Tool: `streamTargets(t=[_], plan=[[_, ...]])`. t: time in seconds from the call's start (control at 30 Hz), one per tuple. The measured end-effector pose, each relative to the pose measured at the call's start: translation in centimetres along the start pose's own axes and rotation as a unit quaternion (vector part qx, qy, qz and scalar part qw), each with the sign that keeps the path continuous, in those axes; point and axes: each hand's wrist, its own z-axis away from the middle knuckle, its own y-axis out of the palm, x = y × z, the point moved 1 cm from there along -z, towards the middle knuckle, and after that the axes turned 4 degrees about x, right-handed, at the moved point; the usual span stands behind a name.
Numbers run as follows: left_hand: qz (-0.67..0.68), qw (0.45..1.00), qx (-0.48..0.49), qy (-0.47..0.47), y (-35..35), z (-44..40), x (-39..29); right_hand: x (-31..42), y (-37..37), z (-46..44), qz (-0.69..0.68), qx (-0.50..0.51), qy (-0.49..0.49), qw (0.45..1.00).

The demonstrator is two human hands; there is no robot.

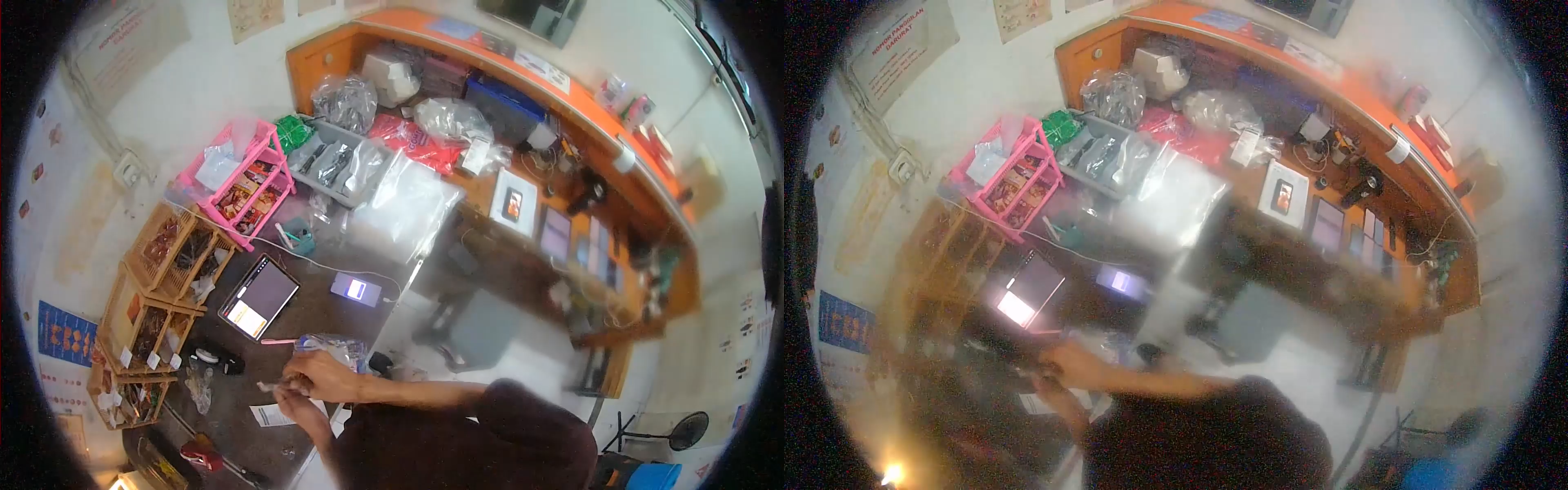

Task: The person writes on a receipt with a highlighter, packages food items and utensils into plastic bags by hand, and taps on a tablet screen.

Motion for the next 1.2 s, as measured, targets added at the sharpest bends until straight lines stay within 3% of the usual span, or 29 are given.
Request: streamTargets(t=[0.07, 0.1, 0.13, 0.17, 0.2, 0.23, 0.27, 0.33, 0.4, 0.53, 0.6, 0.67, 0.73, 0.8, 0.87, 0.93, 0.97, 1.03, 1.13, 1.2], plan=[[0.181, 0.976, -0.04, -0.118, -3.9, -1.2, 6.4, 0.3, -1.1, -0.2, 0.059, -0.039, -0.044, 0.997], [0.183, 0.975, -0.038, -0.12, -3.6, -1.0, 6.2, -0.3, -0.9, -0.2, 0.09, 0.087, -0.076, 0.989], [0.088, 0.99, 0.084, -0.073, -3.4, -0.2, 5.2, -0.7, -0.6, 0.0, 0.117, 0.211, -0.104, 0.965], [-0.01, 0.979, 0.203, -0.024, -3.3, 0.9, 3.9, -0.7, -0.2, -0.2, 0.116, 0.21, -0.101, 0.965], [-0.004, 0.991, 0.134, -0.024, -1.2, 1.6, 0.7, -0.6, 0.3, -0.8, 0.145, 0.243, -0.101, 0.954], [-0.005, 0.99, 0.136, -0.023, -1.6, 1.7, -0.3, -0.6, 0.7, -1.4, 0.175, 0.274, -0.102, 0.94], [-0.037, 0.992, 0.111, -0.051, -1.9, 1.7, -0.9, -0.9, 1.2, -1.7, 0.174, 0.272, -0.104, 0.941], [-0.069, 0.991, 0.085, -0.079, -2.2, 1.4, -1.0, -2.0, 1.7, -1.8, 0.088, 0.104, -0.107, 0.985], [-0.056, 0.988, 0.141, -0.004, -2.0, 0.6, -0.9, -3.0, 2.3, -0.9, 0.091, 0.09, -0.071, 0.989], [-0.035, 0.982, 0.186, -0.026, 0.2, 0.0, -4.4, -4.3, 1.9, 0.7, 0.043, 0.099, 0.002, 0.994], [-0.02, 0.993, 0.086, -0.072, 0.9, 0.3, -3.6, -3.8, 1.6, 1.5, 0.026, 0.06, 0.028, 0.997], [-0.026, 0.995, 0.057, -0.076, 1.1, -0.7, -5.2, -3.9, 2.1, 2.0, 0.009, 0.016, 0.051, 0.999], [-0.03, 0.996, 0.029, -0.081, 0.4, -1.4, -5.2, -5.5, 3.3, 3.1, -0.133, 0.012, 0.066, 0.989], [-0.214, 0.97, 0.111, 0.032, -0.9, -1.5, -4.2, -6.7, 3.3, 3.1, -0.19, 0.05, 0.081, 0.977], [-0.259, 0.957, 0.114, 0.064, -0.6, -1.2, -5.8, -7.9, 3.6, 2.8, -0.248, 0.087, 0.095, 0.96], [-0.303, 0.941, 0.117, 0.097, -0.6, -1.3, -6.5, -8.1, 3.4, 1.8, -0.107, 0.113, 0.061, 0.986], [-0.313, 0.934, 0.121, 0.124, -0.8, -1.4, -6.6, -7.5, 3.1, 1.4, -0.11, 0.113, 0.06, 0.986], [-0.325, 0.926, 0.124, 0.15, -1.3, -1.7, -7.0, -5.8, 2.5, 0.6, 0.075, 0.05, -0.17, 0.981], [-0.372, 0.911, 0.138, 0.112, -1.6, -1.6, -7.1, -6.5, 3.5, -0.2, 0.122, 0.098, -0.229, 0.961], [-0.342, 0.907, 0.109, 0.218, -0.8, -1.8, -6.9, -7.2, 4.0, -0.6, 0.122, 0.132, -0.22, 0.959]])
